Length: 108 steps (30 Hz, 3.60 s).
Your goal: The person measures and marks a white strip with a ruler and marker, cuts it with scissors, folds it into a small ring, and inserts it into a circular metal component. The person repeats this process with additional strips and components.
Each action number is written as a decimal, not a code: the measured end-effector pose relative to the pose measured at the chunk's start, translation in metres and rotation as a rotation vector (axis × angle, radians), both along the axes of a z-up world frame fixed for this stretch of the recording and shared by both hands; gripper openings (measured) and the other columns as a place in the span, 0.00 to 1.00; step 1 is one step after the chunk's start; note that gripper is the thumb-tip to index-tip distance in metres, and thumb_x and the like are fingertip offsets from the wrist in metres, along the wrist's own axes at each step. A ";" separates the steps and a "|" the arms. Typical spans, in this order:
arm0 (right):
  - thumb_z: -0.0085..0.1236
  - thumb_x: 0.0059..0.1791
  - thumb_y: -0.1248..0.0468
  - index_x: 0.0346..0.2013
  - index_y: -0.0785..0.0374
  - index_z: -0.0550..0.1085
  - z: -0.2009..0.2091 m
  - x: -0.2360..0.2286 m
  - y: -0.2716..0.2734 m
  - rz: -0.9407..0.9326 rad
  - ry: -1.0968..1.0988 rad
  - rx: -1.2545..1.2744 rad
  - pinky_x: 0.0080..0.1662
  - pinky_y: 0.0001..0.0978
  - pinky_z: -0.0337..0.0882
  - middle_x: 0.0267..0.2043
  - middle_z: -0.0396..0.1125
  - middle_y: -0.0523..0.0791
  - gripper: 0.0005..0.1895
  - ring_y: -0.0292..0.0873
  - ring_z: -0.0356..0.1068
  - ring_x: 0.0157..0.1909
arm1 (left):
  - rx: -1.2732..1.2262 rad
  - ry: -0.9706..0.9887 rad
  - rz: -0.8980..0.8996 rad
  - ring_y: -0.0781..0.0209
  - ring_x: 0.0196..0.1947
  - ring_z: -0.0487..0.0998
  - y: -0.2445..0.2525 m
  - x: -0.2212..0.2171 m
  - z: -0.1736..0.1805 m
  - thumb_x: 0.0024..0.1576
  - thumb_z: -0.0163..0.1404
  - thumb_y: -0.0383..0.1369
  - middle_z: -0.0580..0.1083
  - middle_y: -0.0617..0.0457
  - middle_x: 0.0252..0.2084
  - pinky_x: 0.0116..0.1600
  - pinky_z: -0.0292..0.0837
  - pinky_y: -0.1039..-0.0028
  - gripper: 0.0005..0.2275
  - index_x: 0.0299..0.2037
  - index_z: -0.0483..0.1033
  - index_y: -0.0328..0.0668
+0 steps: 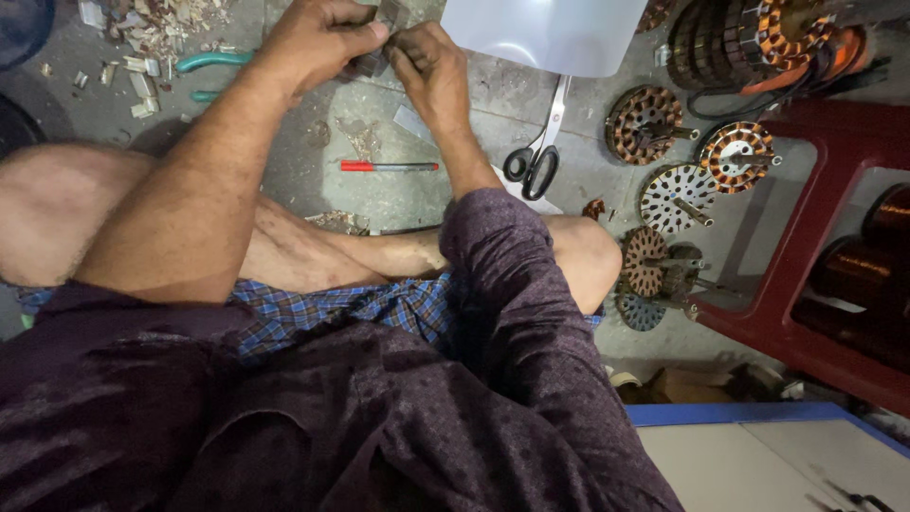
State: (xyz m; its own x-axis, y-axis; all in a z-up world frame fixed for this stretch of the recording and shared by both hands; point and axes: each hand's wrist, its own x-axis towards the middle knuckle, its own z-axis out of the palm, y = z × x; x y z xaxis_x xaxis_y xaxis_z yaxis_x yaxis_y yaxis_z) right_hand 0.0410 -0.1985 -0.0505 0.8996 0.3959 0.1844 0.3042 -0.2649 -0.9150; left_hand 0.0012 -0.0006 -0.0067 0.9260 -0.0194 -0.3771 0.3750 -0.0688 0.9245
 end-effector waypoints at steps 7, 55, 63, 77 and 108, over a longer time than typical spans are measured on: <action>0.64 0.48 0.73 0.40 0.65 0.76 0.010 -0.003 -0.002 0.040 -0.107 -0.047 0.41 0.31 0.77 0.40 0.70 0.45 0.08 0.42 0.77 0.40 | -0.007 0.038 0.047 0.73 0.30 0.73 -0.003 0.000 0.009 0.60 0.60 0.40 0.78 0.60 0.35 0.33 0.70 0.80 0.16 0.53 0.81 0.39; 0.71 0.43 0.68 0.31 0.64 0.79 -0.006 0.008 -0.001 -0.063 -0.092 -0.098 0.39 0.34 0.74 0.35 0.69 0.45 0.07 0.43 0.75 0.35 | -0.196 0.029 0.055 0.68 0.41 0.80 0.003 -0.002 0.006 0.59 0.63 0.35 0.79 0.57 0.43 0.42 0.76 0.77 0.22 0.61 0.74 0.34; 0.71 0.43 0.67 0.32 0.62 0.79 -0.002 0.005 0.001 -0.093 -0.120 -0.134 0.37 0.36 0.71 0.33 0.68 0.44 0.07 0.43 0.72 0.32 | -0.148 0.011 0.050 0.67 0.42 0.82 0.004 -0.002 0.010 0.58 0.64 0.36 0.80 0.53 0.46 0.43 0.79 0.75 0.25 0.62 0.71 0.36; 0.67 0.43 0.66 0.32 0.62 0.80 -0.005 -0.002 0.002 -0.124 -0.077 -0.164 0.35 0.34 0.72 0.34 0.72 0.42 0.05 0.39 0.71 0.29 | 0.117 -0.343 0.062 0.64 0.48 0.82 0.017 -0.005 -0.059 0.58 0.54 0.14 0.81 0.51 0.50 0.52 0.78 0.77 0.15 0.55 0.76 0.31; 0.60 0.45 0.72 0.39 0.64 0.79 0.010 -0.008 0.006 0.001 -0.218 -0.254 0.48 0.42 0.73 0.40 0.70 0.49 0.09 0.53 0.73 0.45 | 0.739 -0.512 -0.033 0.40 0.47 0.77 0.011 -0.019 -0.021 0.52 0.61 0.21 0.80 0.46 0.44 0.54 0.72 0.55 0.21 0.57 0.78 0.41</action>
